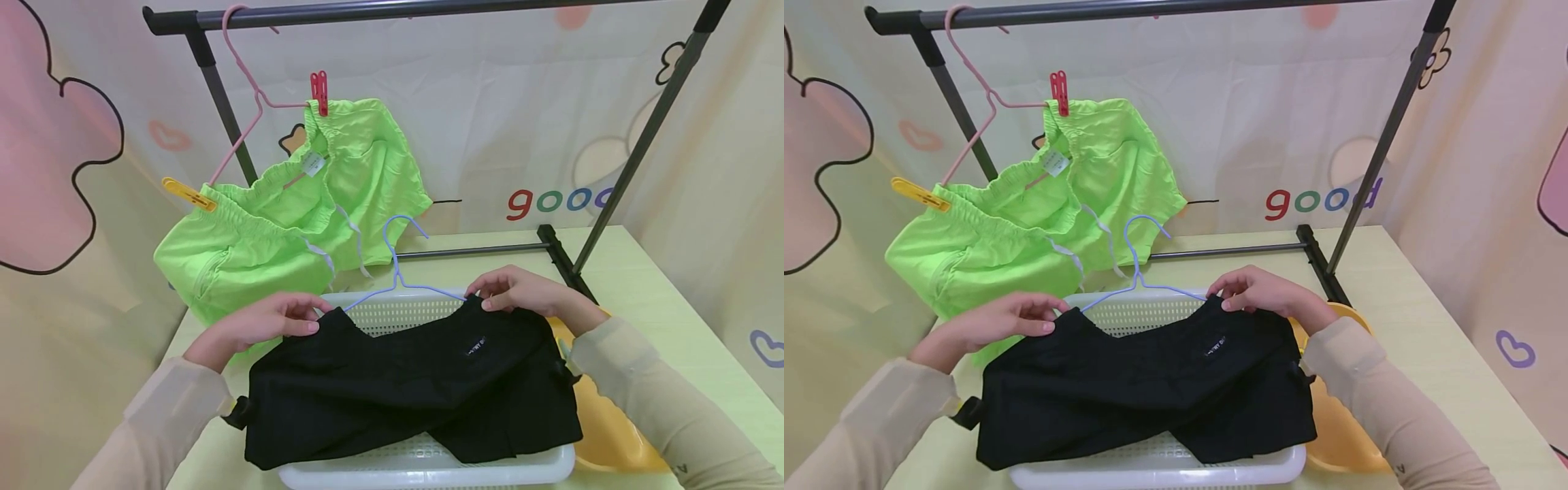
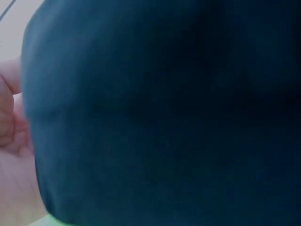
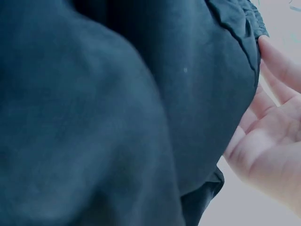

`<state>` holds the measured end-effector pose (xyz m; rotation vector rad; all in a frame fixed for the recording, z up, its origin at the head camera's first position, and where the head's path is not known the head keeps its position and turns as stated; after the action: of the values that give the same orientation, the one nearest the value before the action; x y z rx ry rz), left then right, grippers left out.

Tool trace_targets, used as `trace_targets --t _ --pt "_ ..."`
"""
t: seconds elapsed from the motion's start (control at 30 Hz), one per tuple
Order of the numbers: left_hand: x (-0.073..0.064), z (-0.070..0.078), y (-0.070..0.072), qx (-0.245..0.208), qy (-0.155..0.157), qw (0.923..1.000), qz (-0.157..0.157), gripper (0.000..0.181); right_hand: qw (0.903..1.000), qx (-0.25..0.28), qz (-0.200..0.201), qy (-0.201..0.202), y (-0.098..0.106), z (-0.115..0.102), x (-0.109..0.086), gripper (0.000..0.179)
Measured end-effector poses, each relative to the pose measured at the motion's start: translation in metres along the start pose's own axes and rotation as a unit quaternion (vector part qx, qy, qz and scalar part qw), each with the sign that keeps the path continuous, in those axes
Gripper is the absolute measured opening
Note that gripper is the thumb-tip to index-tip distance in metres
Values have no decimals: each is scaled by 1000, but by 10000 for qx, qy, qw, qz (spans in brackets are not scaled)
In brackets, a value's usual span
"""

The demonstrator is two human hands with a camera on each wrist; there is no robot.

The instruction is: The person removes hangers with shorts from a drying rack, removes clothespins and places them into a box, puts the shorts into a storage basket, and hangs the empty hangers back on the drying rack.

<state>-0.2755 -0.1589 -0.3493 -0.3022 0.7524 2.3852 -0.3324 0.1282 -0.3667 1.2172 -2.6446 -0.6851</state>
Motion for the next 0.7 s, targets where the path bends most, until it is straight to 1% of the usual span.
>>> trace_targets --t 0.1,0.27,0.37,0.57,0.7 --pt "3 4 -2 35 -5 10000 58 38 10000 -1 41 21 1 -1 -1 30" --pt "10 11 -6 226 14 9997 107 36 9999 -66 137 -23 1 -1 -2 29" --pt "13 16 -9 285 -43 9995 123 36 9998 -112 169 -4 0 -3 -2 29" --pt "18 25 -12 268 -171 9994 137 34 9994 -212 170 220 -3 -12 -1 30" --pt "20 30 -15 230 -152 9995 167 33 9991 -252 191 298 -5 -18 -1 30"
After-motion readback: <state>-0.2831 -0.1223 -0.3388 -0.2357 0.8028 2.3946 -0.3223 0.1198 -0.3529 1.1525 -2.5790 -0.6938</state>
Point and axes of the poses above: each hand's wrist, its own x-axis towards the middle knuckle, its own y-axis out of the back of the hand, z = x × y, the point moved 9 cm from there along x, towards the middle knuckle, and after that the axes turned 10 degrees about y, right-handed, at the moved point
